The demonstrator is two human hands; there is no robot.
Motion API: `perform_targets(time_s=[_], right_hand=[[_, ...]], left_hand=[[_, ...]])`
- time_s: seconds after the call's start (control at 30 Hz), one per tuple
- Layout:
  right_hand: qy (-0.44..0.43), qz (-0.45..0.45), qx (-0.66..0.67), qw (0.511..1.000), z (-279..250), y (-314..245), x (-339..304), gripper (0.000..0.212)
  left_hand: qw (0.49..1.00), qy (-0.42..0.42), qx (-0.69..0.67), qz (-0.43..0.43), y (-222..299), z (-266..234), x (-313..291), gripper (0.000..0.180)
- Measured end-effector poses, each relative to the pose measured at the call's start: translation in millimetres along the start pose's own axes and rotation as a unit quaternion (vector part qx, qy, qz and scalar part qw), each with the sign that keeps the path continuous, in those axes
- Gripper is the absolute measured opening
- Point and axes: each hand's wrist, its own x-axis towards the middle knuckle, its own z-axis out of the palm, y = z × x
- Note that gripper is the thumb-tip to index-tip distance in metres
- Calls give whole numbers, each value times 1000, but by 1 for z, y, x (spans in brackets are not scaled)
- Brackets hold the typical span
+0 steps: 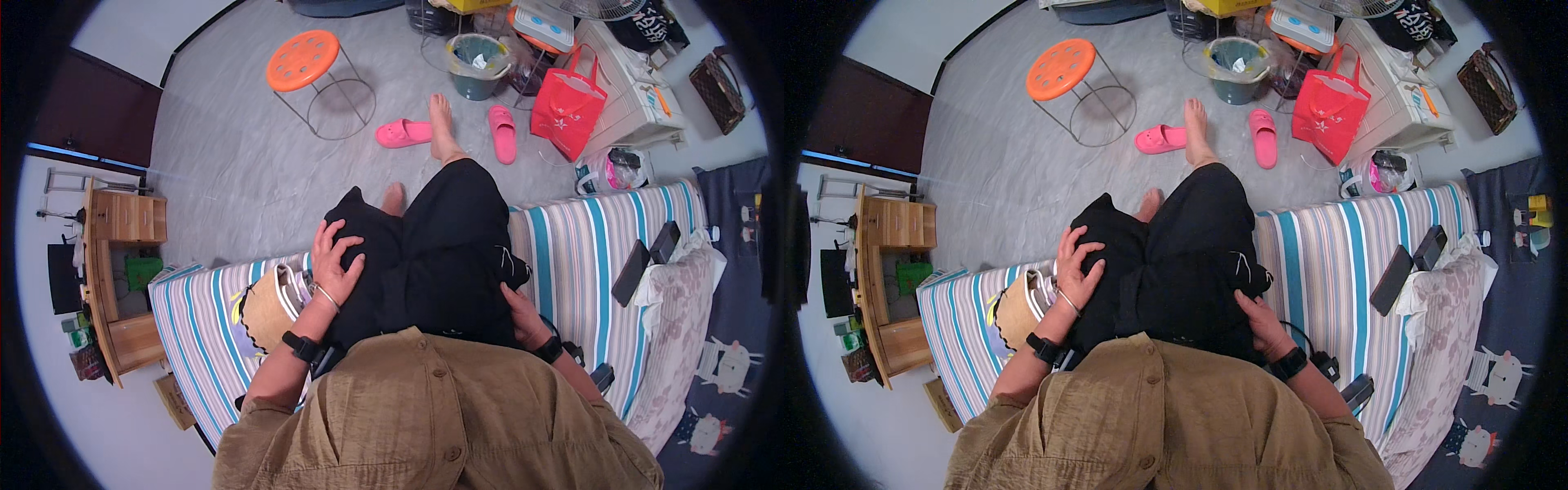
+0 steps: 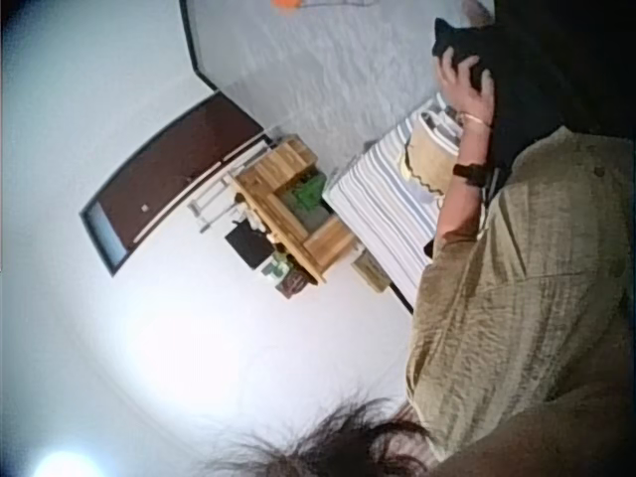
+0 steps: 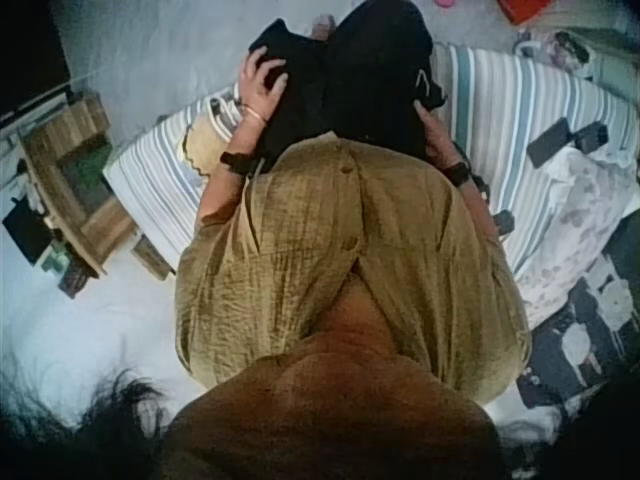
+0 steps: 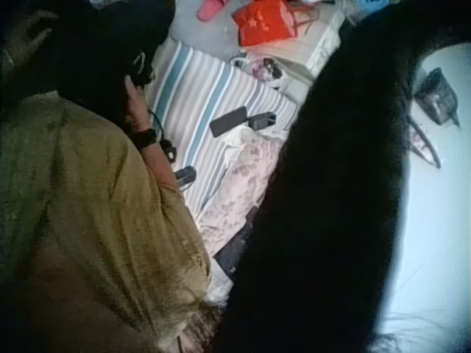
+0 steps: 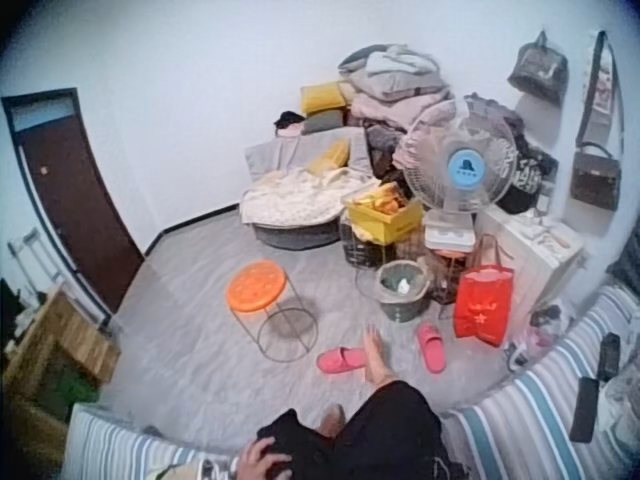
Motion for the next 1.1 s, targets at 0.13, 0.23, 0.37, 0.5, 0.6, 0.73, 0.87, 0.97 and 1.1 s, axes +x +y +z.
perform_targets(time_s=[0.13, 0.23, 0.37, 0.5, 0.6, 0.73, 0.87, 0.97, 1.1], right_hand=[[-3, 3, -5, 1000, 0, 0, 0, 46], [9, 12, -7, 1000, 5, -3, -1, 47], [-6, 11, -4, 1000, 4, -4, 3, 49], [3, 13, -6, 1000, 7, -3, 3, 49], [7, 5, -2, 1000, 4, 1, 4, 49], [4, 12, -9, 1000, 7, -3, 1, 48], [-3, 0, -2, 1000, 3, 0, -2, 47], [-10, -3, 10, 1000, -1, 3, -2, 47], [-11, -4, 10, 1000, 2, 2, -4, 48]], left_hand=[[1000, -3, -4, -3, 1, -3, -2, 31], [1000, 2, -11, -4, -1, -3, -3, 31], [1000, 17, -2, 16, 2, -4, -5, 30], [1000, 20, -2, 15, 6, -7, -9, 30], [1000, 20, -6, 13, 2, -6, -10, 30], [1000, 16, -11, 4, -5, -2, -6, 30], [1000, 3, -5, 1, -1, -1, -3, 32], [1000, 0, -8, -5, 0, -2, 0, 31], [1000, 5, -4, 8, -2, -2, -2, 31]])
